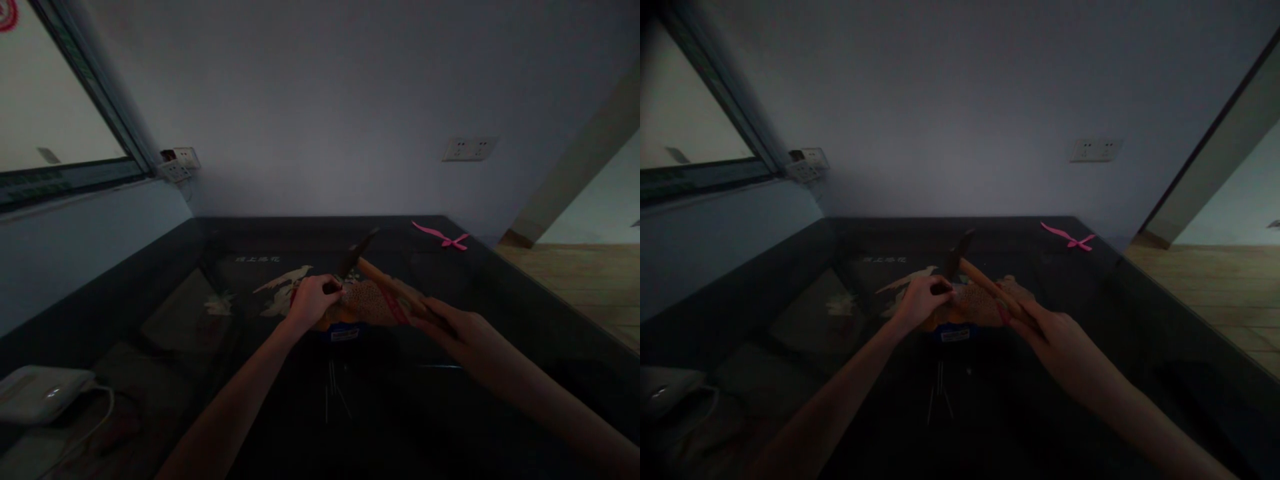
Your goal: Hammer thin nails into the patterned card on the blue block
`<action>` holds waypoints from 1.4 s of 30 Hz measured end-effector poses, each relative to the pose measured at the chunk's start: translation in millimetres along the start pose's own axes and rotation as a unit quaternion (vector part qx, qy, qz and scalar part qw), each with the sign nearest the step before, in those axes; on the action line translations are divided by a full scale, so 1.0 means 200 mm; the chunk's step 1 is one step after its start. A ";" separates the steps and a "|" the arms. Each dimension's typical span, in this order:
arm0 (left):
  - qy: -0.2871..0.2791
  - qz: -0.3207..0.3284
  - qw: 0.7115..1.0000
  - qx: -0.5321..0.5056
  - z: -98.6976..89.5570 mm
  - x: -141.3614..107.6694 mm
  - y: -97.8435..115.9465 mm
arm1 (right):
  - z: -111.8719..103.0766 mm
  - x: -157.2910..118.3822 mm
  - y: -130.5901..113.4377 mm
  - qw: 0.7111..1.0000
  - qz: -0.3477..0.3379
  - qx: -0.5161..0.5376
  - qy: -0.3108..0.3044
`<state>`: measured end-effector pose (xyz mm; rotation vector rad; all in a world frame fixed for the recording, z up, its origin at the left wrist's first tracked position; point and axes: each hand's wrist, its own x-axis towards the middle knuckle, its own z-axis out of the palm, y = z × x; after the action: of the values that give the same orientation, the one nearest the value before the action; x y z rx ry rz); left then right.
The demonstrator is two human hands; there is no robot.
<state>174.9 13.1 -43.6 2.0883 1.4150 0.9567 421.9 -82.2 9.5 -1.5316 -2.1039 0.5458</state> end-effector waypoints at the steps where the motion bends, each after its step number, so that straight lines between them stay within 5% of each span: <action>1: -0.001 -0.005 1.000 0.009 0.00 0.00 0.00 | 0.00 0.00 0.00 1.000 0.005 -0.003 -0.010; 13: 0.003 0.005 1.000 0.019 0.01 0.00 -0.02 | 0.03 -0.03 0.02 1.000 0.017 0.003 0.003; 22: 0.005 0.019 1.000 0.009 0.01 0.00 -0.01 | 0.05 -0.06 0.03 0.991 0.055 0.108 0.052; 25: 0.005 0.036 0.999 0.001 0.01 0.00 -0.01 | 0.12 -0.11 0.06 0.970 0.121 0.207 0.030; 32: -0.007 0.053 0.998 -0.025 0.00 -0.02 0.00 | 0.27 -0.24 0.09 0.851 0.251 0.451 0.097; 42: 0.011 0.037 0.999 -0.020 0.01 -0.02 -0.01 | 0.27 -0.22 0.16 0.838 0.222 0.495 0.056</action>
<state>174.4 10.8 -46.4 2.1198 1.3275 1.0312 426.1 -117.7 -59.8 -1.3004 -0.9963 1.3904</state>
